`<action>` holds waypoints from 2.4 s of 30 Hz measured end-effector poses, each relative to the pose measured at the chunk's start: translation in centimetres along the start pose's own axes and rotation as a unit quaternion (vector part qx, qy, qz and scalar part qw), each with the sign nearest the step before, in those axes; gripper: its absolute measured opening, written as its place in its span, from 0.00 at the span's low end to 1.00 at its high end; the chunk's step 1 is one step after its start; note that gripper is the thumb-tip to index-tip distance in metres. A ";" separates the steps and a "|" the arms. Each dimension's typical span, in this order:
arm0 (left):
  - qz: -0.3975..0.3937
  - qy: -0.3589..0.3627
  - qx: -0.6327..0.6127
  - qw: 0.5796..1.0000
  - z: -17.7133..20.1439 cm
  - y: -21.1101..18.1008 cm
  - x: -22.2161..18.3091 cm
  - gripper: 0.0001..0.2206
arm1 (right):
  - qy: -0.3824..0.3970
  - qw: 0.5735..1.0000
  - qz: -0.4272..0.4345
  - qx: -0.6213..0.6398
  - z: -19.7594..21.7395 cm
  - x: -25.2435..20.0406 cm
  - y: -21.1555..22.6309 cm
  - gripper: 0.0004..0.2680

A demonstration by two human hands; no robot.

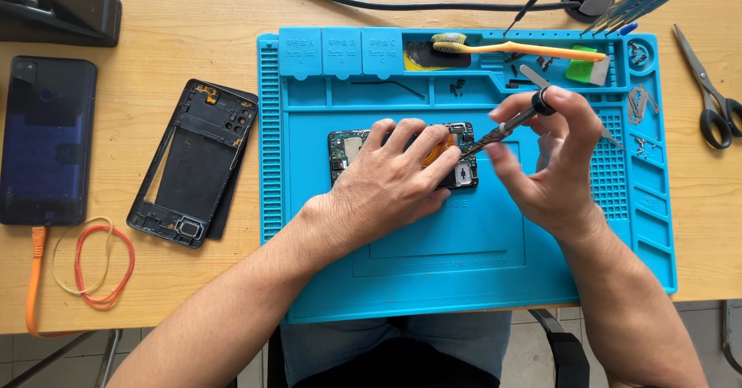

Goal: A person is installing a motherboard and other internal components into a mobile phone frame, cleaning parts with a brush and securing them with screws.

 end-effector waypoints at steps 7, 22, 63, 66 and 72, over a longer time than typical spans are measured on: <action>0.004 0.002 -0.005 1.000 0.0 0.0 0.0 0.23 | 0.011 1.000 -0.023 0.010 0.4 0.6 0.5 0.26; 0.005 0.006 0.004 1.000 -0.1 -0.1 -0.1 0.23 | 0.011 0.999 -0.037 0.013 0.2 0.5 0.6 0.25; -0.014 0.069 0.000 0.998 -1.2 0.1 -0.9 0.26 | -0.080 0.911 -0.354 -0.198 17.6 -1.8 -5.0 0.05; -0.014 0.055 0.005 0.998 -1.0 0.0 -0.8 0.25 | -0.073 0.906 -0.373 -0.189 17.1 -1.4 -4.6 0.03; -0.014 0.051 0.005 0.999 -0.8 0.0 -0.6 0.24 | -0.104 0.896 -0.397 -0.168 17.3 -2.1 -5.4 0.01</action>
Point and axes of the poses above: each hand's wrist, its own x-axis towards the middle knuckle, its own z-axis out of the back of the hand, y = z × x, the point moved 3 cm from there along x, towards the middle knuckle, and after that the axes turned 14 degrees about -y, right-handed, at the moved point
